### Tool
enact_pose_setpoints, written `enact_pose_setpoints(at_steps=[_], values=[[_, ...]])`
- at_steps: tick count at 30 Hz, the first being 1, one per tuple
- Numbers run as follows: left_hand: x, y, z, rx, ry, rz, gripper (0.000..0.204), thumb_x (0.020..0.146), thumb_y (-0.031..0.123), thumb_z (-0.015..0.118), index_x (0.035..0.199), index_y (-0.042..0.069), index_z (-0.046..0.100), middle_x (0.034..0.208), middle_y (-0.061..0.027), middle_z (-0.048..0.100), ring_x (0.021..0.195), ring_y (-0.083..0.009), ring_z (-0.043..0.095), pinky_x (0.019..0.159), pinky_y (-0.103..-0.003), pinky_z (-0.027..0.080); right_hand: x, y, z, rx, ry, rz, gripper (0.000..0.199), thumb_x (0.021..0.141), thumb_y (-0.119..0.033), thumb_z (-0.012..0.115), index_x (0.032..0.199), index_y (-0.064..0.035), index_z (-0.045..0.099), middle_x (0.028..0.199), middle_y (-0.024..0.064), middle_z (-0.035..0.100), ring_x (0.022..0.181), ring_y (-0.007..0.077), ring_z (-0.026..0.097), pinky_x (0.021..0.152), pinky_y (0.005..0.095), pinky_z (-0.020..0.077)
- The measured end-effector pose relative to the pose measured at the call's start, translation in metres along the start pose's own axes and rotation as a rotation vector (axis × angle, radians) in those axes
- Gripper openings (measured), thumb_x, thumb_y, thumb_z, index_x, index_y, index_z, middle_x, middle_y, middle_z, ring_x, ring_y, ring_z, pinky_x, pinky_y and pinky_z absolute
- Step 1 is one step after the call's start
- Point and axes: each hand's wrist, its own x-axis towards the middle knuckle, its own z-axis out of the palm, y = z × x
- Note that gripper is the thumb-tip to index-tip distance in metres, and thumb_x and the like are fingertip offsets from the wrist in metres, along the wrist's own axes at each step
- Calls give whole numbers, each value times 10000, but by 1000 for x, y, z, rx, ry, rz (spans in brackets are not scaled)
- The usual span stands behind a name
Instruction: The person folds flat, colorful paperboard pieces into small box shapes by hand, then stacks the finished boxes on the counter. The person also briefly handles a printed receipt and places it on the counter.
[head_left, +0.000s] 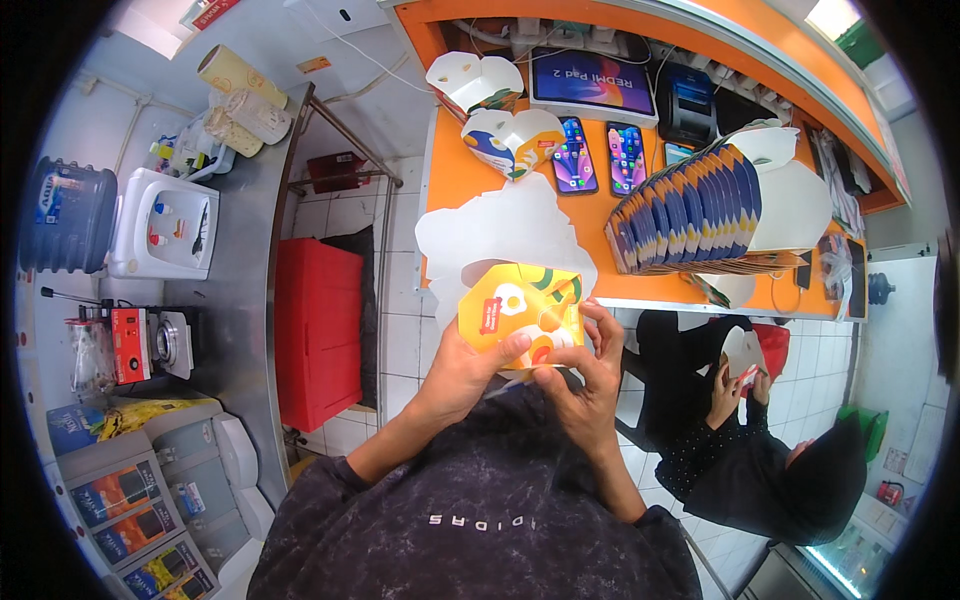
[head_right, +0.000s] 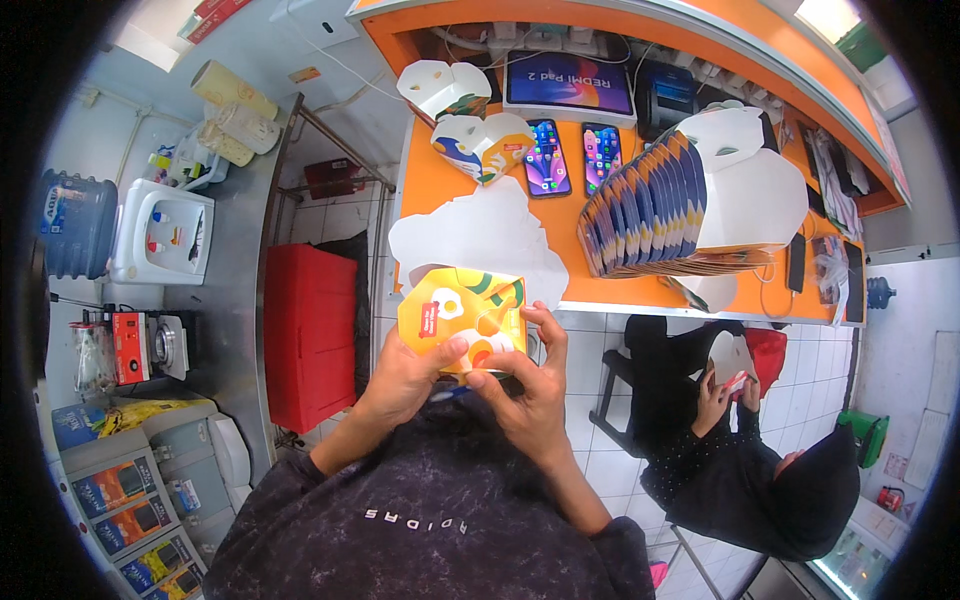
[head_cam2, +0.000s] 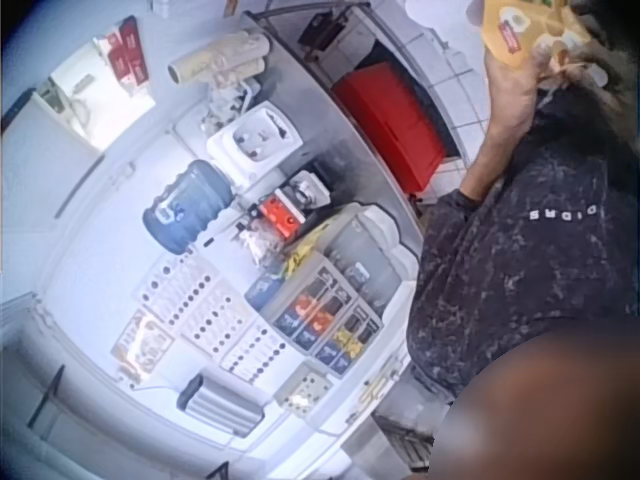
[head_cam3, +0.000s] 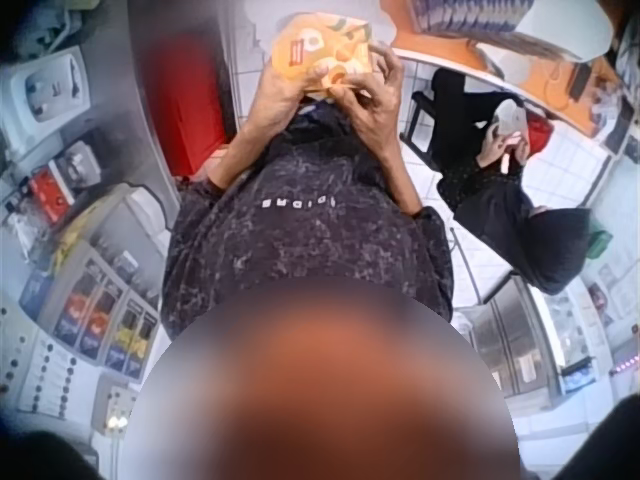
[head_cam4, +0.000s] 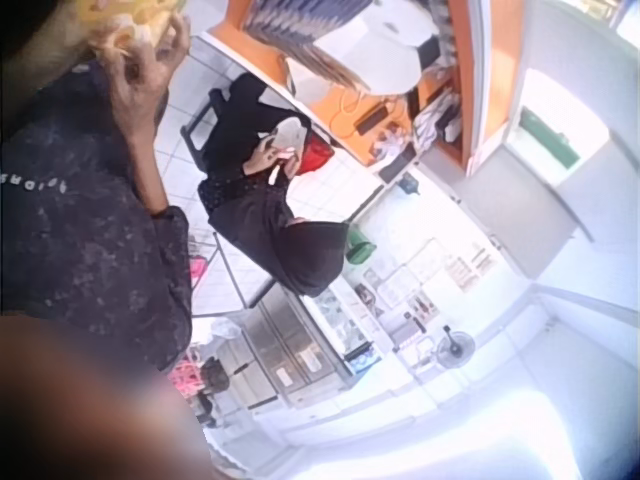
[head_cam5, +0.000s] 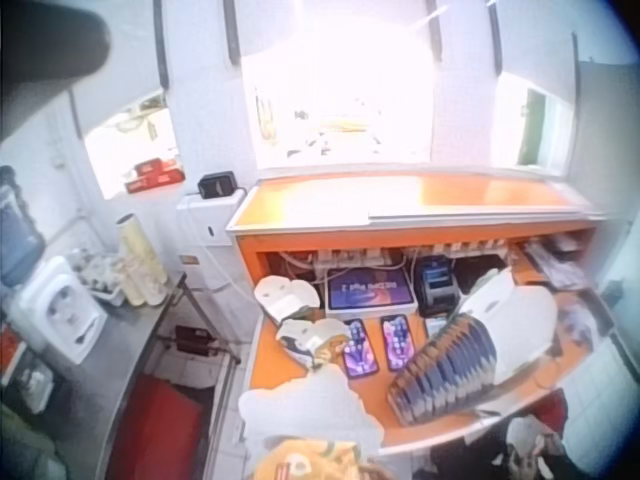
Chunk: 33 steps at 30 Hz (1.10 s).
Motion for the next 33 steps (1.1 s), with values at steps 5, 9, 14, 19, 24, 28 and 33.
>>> enact_pose_setpoints(at_steps=[5,9,14,19,24,28,33], values=[[-4,-7,3,-72,29,34,405,906,44,646,1264,-12,465,1173,-91,599,1056,-147,601,906,-298,521,0,-7,6,117,50,89,140,796,-152,771,818,-55,674,1340,151,404,1299,343,416,1050,447,365],[-7,-11,4,-96,41,76,392,909,15,628,1264,-11,463,1172,-90,596,1060,-149,603,903,-302,529,2,-12,12,180,90,85,182,807,-115,750,756,-22,602,1336,163,403,1231,322,499,985,414,440],[-11,-8,1,-144,17,90,393,915,18,621,1272,-6,458,1174,-82,587,1068,-156,600,908,-302,526,3,-18,15,229,99,152,196,816,-81,741,803,-13,558,1332,178,396,1217,308,519,957,391,490],[-14,-5,-2,-140,-36,61,440,922,17,608,1321,5,424,1231,-90,547,1145,-162,547,965,-315,487,5,-25,16,354,101,163,201,840,-49,719,922,-5,541,1327,168,385,1239,289,496,933,343,538],[-15,-2,-2,-90,-45,126,480,923,5,596,1358,16,393,1264,-88,520,1185,-165,514,991,-314,459,8,-29,13,391,79,188,201,833,-31,715,948,-10,552,1322,165,382,1278,318,463,940,355,534],[-16,2,4,-115,2,123,485,921,-1,595,1361,16,391,1260,-89,523,1183,-175,519,985,-322,468,10,-29,9,344,22,174,222,818,6,710,941,-25,528,1351,160,358,1307,311,432,999,357,483],[-16,2,7,-197,7,136,468,929,-1,584,1356,12,393,1256,-92,530,1156,-181,542,983,-333,476,11,-29,10,298,37,149,244,830,3,709,931,-34,489,1362,157,357,1315,298,420,1027,359,459]])
